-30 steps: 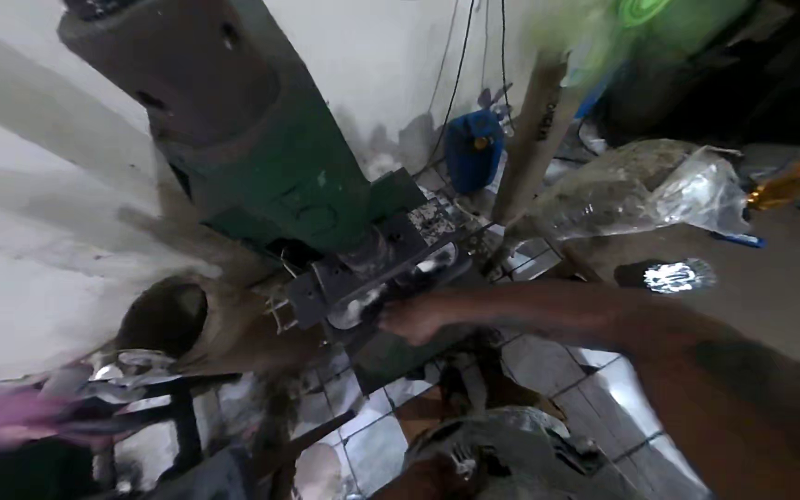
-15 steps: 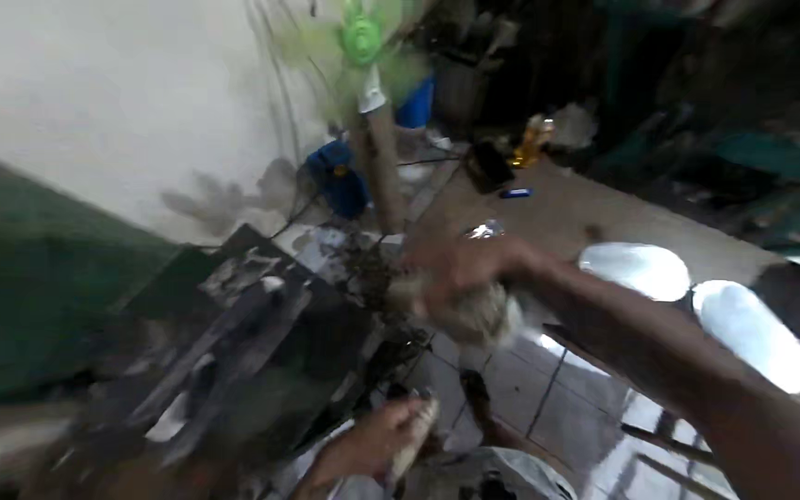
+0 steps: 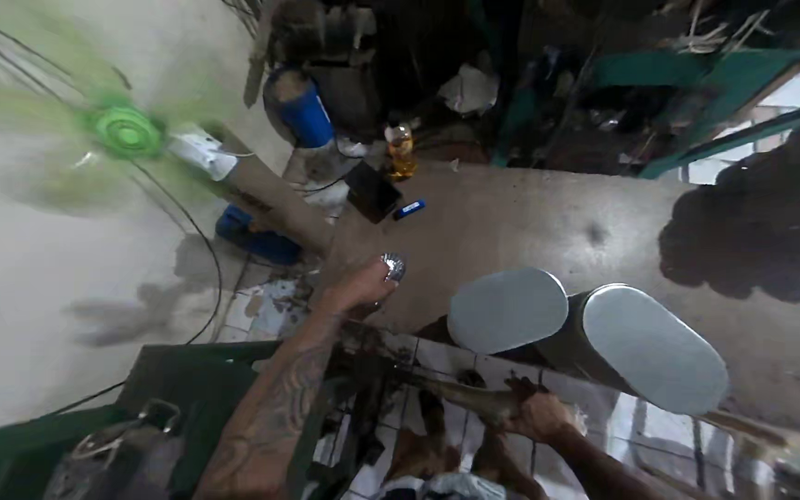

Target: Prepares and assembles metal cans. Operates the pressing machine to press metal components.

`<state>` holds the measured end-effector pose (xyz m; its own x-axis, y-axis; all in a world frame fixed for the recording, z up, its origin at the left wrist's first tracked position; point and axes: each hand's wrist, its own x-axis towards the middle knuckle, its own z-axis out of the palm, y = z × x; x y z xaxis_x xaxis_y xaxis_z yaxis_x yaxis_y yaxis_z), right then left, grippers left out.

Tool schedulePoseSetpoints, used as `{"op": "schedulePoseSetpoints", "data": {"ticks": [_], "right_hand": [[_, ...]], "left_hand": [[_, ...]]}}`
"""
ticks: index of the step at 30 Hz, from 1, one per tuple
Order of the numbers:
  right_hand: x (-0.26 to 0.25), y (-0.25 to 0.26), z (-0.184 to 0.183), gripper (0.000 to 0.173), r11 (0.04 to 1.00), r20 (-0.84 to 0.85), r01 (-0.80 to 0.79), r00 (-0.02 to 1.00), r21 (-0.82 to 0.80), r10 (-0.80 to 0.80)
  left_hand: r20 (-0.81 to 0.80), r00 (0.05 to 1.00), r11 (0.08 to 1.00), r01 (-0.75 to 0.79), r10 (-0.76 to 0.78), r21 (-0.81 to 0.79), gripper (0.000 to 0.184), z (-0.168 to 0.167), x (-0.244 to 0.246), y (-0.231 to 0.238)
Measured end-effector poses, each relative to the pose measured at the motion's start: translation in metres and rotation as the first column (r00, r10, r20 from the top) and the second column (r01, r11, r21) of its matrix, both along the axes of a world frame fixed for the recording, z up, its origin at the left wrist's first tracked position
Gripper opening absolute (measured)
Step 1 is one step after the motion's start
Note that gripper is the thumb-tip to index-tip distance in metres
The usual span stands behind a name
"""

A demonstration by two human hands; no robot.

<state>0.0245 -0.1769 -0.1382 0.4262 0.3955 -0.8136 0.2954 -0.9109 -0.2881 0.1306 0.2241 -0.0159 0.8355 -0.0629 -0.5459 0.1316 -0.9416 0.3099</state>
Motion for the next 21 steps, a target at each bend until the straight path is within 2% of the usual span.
{"op": "schedulePoseSetpoints", "data": {"ticks": [3,5,7,8,9,10,11,12,13,14,15,16,17,19,21], "right_hand": [[-0.001,-0.002,-0.013,0.100,1.000,-0.010,-0.001,1.000,-0.018,0.001],[-0.001,-0.001,-0.003,0.096,0.999,-0.012,0.032,0.999,0.011,-0.032],[-0.003,0.007,0.032,0.074,0.977,-0.106,0.197,0.977,0.085,-0.188],[-0.006,0.009,0.060,0.061,0.934,-0.156,0.325,0.941,0.152,-0.302],[-0.008,0.011,0.098,0.051,0.864,-0.205,0.441,0.894,0.242,-0.399],[-0.011,0.009,0.142,0.047,0.797,-0.207,0.485,0.875,0.361,-0.439],[-0.016,0.004,0.184,0.044,0.719,-0.112,0.453,0.876,0.527,-0.470],[-0.019,-0.002,0.217,0.041,0.642,0.096,0.310,0.852,0.701,-0.515],[-0.013,-0.007,0.240,0.042,0.627,0.361,0.083,0.756,0.774,-0.546],[0.002,-0.015,0.251,0.047,0.684,0.584,-0.096,0.614,0.723,-0.531],[0.021,-0.025,0.254,0.053,0.777,0.718,-0.172,0.538,0.606,-0.441],[0.040,-0.033,0.251,0.055,0.857,0.769,-0.181,0.557,0.482,-0.315],[0.056,-0.038,0.242,0.048,0.901,0.760,-0.165,0.609,0.402,-0.228],[0.066,-0.044,0.221,0.027,0.872,0.703,-0.156,0.664,0.464,-0.256],[0.071,-0.054,0.222,0.031,0.790,0.591,-0.116,0.731,0.602,-0.342]], "left_hand": [[-0.017,1.000,0.999,0.011,-0.012,-0.040,0.039,-0.011,0.004,0.003],[-0.060,0.998,0.997,-0.015,0.010,-0.071,0.039,-0.013,0.007,0.000],[-0.057,0.998,0.993,-0.020,0.013,-0.120,0.032,-0.018,0.007,0.006],[-0.050,0.998,0.988,-0.030,0.023,-0.151,0.030,-0.021,0.005,0.008],[-0.051,0.998,0.981,-0.055,0.046,-0.187,0.031,-0.019,0.005,0.008],[-0.062,0.995,0.971,-0.085,0.072,-0.225,0.034,-0.017,0.006,0.007],[-0.071,0.993,0.959,-0.109,0.093,-0.263,0.038,-0.016,0.006,0.005],[-0.071,0.992,0.954,-0.119,0.103,-0.275,0.043,-0.020,0.006,0.005],[-0.069,0.993,0.954,-0.113,0.097,-0.277,0.049,-0.026,0.007,0.006],[-0.063,0.994,0.958,-0.104,0.091,-0.267,0.057,-0.031,0.009,0.007],[-0.055,0.994,0.963,-0.105,0.094,-0.250,0.066,-0.030,0.011,0.006],[-0.034,0.994,0.967,-0.107,0.102,-0.231,0.074,-0.023,0.011,0.003],[0.008,0.992,0.968,-0.121,0.126,-0.220,0.080,-0.013,0.008,-0.003],[0.124,0.965,0.936,-0.185,0.231,-0.300,0.084,0.016,0.002,-0.017],[0.220,0.915,0.878,-0.223,0.339,-0.424,0.072,0.052,-0.008,-0.038]]}}
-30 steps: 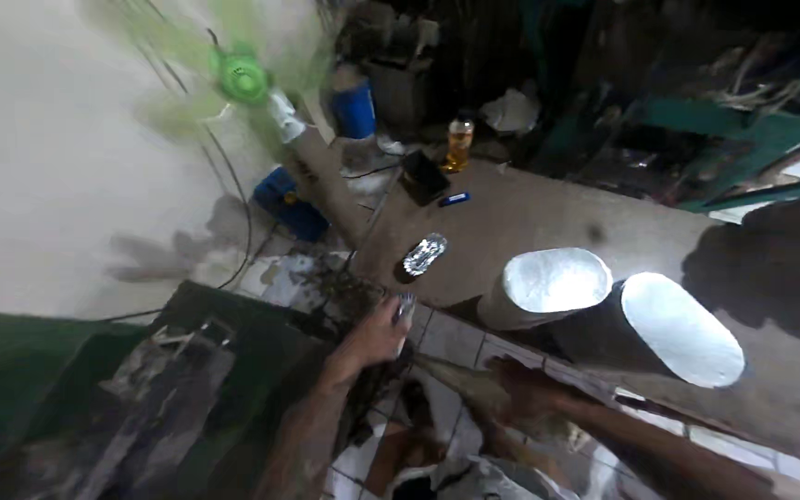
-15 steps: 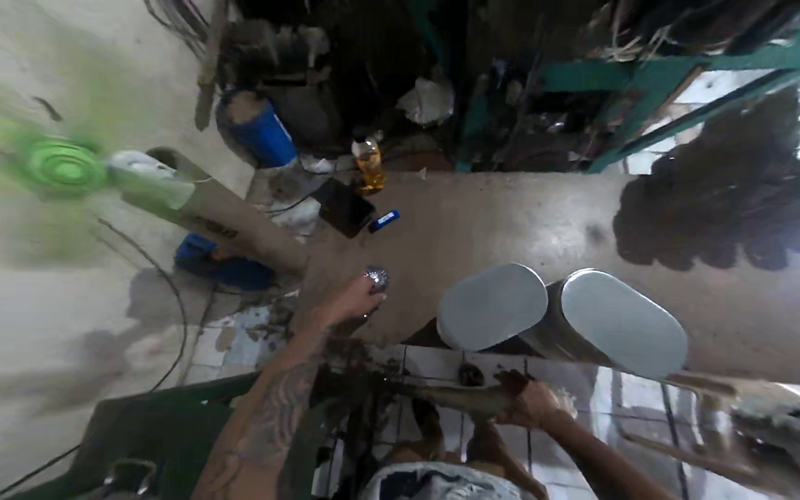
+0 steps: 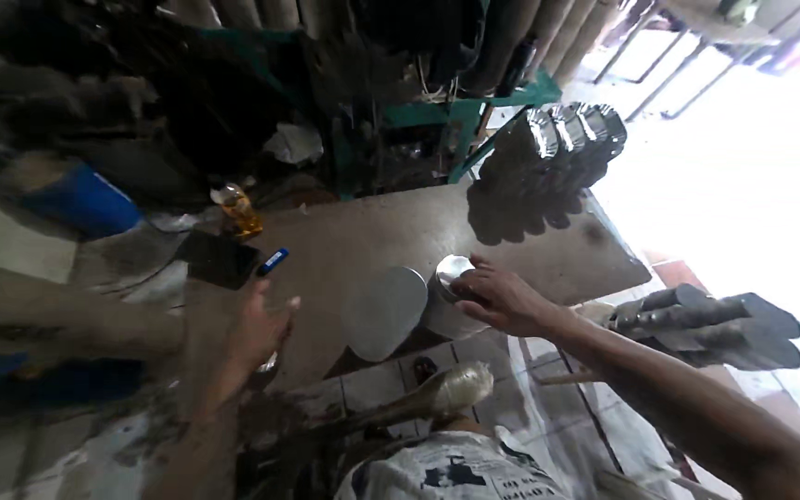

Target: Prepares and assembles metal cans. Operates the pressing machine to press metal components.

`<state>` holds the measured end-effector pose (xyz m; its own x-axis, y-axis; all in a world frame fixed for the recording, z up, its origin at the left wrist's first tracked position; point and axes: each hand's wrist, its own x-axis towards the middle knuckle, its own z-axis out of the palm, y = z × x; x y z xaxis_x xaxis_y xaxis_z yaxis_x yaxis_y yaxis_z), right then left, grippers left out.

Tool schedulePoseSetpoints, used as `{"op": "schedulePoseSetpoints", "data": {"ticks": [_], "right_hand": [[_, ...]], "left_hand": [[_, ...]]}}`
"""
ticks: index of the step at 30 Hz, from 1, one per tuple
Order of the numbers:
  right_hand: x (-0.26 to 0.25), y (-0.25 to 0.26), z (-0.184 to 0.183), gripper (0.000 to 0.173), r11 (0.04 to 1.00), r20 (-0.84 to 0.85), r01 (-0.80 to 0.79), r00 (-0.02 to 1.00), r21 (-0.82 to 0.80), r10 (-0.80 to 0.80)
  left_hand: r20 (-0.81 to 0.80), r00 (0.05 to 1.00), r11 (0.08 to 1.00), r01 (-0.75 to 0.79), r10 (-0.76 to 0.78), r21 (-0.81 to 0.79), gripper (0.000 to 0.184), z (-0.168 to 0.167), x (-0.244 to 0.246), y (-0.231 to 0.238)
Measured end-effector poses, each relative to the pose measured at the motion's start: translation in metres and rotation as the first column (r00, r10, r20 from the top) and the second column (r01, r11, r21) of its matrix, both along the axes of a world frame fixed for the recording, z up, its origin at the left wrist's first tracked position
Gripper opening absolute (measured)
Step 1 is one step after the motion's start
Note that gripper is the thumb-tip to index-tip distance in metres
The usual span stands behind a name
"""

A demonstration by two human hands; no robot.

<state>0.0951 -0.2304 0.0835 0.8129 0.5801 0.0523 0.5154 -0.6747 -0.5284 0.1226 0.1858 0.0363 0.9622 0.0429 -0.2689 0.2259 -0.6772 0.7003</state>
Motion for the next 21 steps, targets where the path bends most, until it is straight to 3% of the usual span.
{"op": "schedulePoseSetpoints", "data": {"ticks": [3,5,8,10,13,15,18,21], "right_hand": [[0.001,-0.011,0.004,0.042,0.986,-0.166,-0.026,0.985,0.163,0.054],[0.007,-0.015,0.005,0.045,0.981,-0.172,-0.060,0.981,0.182,0.092],[0.011,-0.017,0.002,0.045,0.979,-0.168,-0.088,0.979,0.183,0.120],[0.012,-0.019,0.003,0.045,0.981,-0.186,-0.077,0.976,0.178,0.111],[0.013,-0.021,0.004,0.046,0.975,-0.213,-0.076,0.969,0.211,0.121],[0.014,-0.023,0.004,0.046,0.972,-0.221,-0.077,0.967,0.222,0.127],[0.011,-0.025,0.003,0.041,0.973,-0.231,-0.037,0.969,0.226,0.090],[0.004,-0.020,-0.003,0.022,0.962,-0.122,0.029,0.992,0.273,0.004]], "left_hand": [[0.165,0.986,0.997,0.036,-0.024,-0.071,0.056,0.055,-0.032,-0.054],[0.209,0.966,0.987,0.160,-0.150,-0.032,0.050,0.082,-0.044,-0.103],[-0.204,0.890,0.877,0.444,-0.408,0.184,0.055,0.095,-0.028,-0.156],[-0.358,0.813,0.814,0.547,-0.459,0.197,0.049,0.089,-0.008,-0.164],[-0.379,0.708,0.790,0.602,-0.595,-0.114,0.031,0.085,0.013,-0.141],[-0.316,0.664,0.734,0.592,-0.678,-0.332,0.030,0.079,0.022,-0.127],[-0.322,0.640,0.712,0.574,-0.698,-0.404,0.024,0.079,0.023,-0.126],[-0.348,0.626,0.716,0.585,-0.698,-0.382,0.021,0.084,0.024,-0.128]]}}
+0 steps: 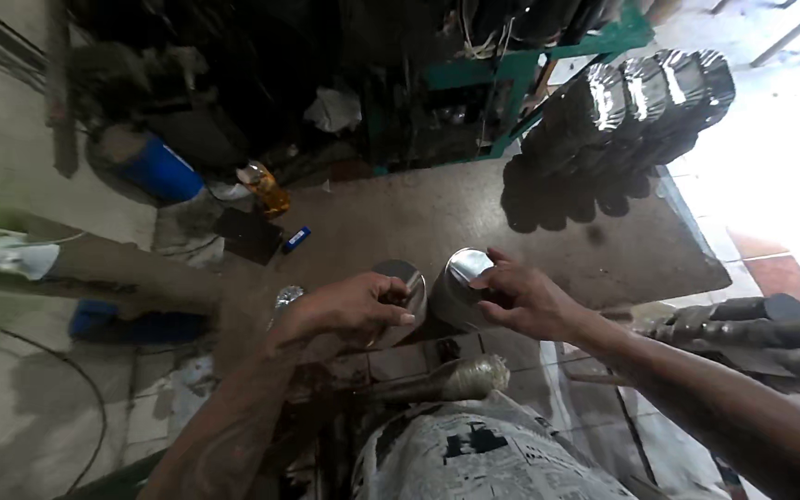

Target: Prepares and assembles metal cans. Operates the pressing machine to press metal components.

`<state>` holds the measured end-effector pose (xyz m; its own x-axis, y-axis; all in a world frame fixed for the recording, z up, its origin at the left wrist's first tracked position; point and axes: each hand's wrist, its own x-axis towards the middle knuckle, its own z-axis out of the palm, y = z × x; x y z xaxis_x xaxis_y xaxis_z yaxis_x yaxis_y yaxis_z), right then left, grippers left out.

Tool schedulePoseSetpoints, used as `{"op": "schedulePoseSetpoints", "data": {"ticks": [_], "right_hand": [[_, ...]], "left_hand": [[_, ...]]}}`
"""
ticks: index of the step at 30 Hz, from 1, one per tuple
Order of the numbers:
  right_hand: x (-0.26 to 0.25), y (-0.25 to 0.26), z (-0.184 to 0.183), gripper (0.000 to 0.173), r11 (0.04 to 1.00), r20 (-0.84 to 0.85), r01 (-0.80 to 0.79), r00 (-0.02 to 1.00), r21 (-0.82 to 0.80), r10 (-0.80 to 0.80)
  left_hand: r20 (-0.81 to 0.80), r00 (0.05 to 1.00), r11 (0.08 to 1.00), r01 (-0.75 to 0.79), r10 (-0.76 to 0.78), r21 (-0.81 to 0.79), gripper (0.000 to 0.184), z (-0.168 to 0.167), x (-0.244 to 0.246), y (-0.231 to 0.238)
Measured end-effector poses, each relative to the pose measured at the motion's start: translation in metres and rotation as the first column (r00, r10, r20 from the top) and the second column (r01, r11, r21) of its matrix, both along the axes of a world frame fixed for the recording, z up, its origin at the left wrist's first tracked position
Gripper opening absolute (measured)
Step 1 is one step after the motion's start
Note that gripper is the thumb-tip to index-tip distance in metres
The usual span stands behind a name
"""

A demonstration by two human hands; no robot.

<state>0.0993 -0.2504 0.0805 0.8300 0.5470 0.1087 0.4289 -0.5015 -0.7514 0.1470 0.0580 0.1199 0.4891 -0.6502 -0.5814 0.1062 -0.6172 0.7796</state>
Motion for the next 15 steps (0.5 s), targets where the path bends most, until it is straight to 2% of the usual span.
{"op": "schedulePoseSetpoints", "data": {"ticks": [2,5,6,7,8,9,10,11,12,13,14,15], "right_hand": [[-0.005,0.003,-0.002,0.022,0.999,0.053,0.020,0.998,-0.025,-0.019],[-0.011,0.010,-0.005,0.025,0.991,0.209,0.038,0.978,-0.130,-0.010],[-0.017,0.014,-0.002,0.025,0.978,0.283,0.066,0.959,-0.197,-0.008],[-0.028,0.020,0.005,0.024,0.965,0.368,0.118,0.929,-0.235,-0.024],[-0.041,0.029,0.016,0.024,0.965,0.439,0.179,0.895,-0.193,-0.078],[-0.054,0.039,0.026,0.025,0.973,0.446,0.222,0.878,-0.054,-0.176],[-0.067,0.052,0.034,0.026,0.960,0.326,0.236,0.905,0.151,-0.274],[-0.078,0.067,0.038,0.028,0.884,0.094,0.256,0.944,0.391,-0.315],[-0.087,0.085,0.039,0.027,0.734,-0.172,0.321,0.946,0.599,-0.274],[-0.095,0.104,0.037,0.026,0.575,-0.400,0.437,0.895,0.692,-0.199],[-0.103,0.122,0.032,0.026,0.482,-0.569,0.557,0.811,0.677,-0.138],[-0.110,0.137,0.025,0.026,0.467,-0.686,0.638,0.722,0.612,-0.088]], "left_hand": [[0.050,0.999,1.000,0.001,-0.002,0.020,0.022,-0.001,-0.001,-0.001],[0.170,0.984,0.991,-0.080,0.061,0.106,0.052,0.009,-0.011,-0.010],[0.261,0.962,0.988,-0.108,0.076,0.111,0.053,0.012,-0.020,-0.012],[0.400,0.913,0.984,-0.134,0.078,0.115,0.047,0.017,-0.034,-0.013],[0.565,0.820,0.984,-0.161,0.087,0.082,0.039,0.024,-0.053,-0.012],[0.721,0.667,0.978,-0.198,0.185,-0.068,0.034,0.024,-0.073,-0.008],[0.724,0.578,0.926,-0.228,0.378,-0.301,0.033,0.024,-0.093,-0.002],[0.546,0.603,0.794,-0.276,0.581,-0.541,0.031,0.022,-0.111,0.002],[0.279,0.631,0.608,-0.392,0.724,-0.691,0.029,0.019,-0.126,0.002],[0.020,0.592,0.420,-0.548,0.806,-0.723,0.028,0.011,-0.138,-0.002],[-0.172,0.508,0.284,-0.695,0.844,-0.661,0.027,0.001,-0.148,-0.006],[-0.295,0.417,0.200,-0.806,0.860,-0.557,0.026,-0.010,-0.156,-0.008]]}}
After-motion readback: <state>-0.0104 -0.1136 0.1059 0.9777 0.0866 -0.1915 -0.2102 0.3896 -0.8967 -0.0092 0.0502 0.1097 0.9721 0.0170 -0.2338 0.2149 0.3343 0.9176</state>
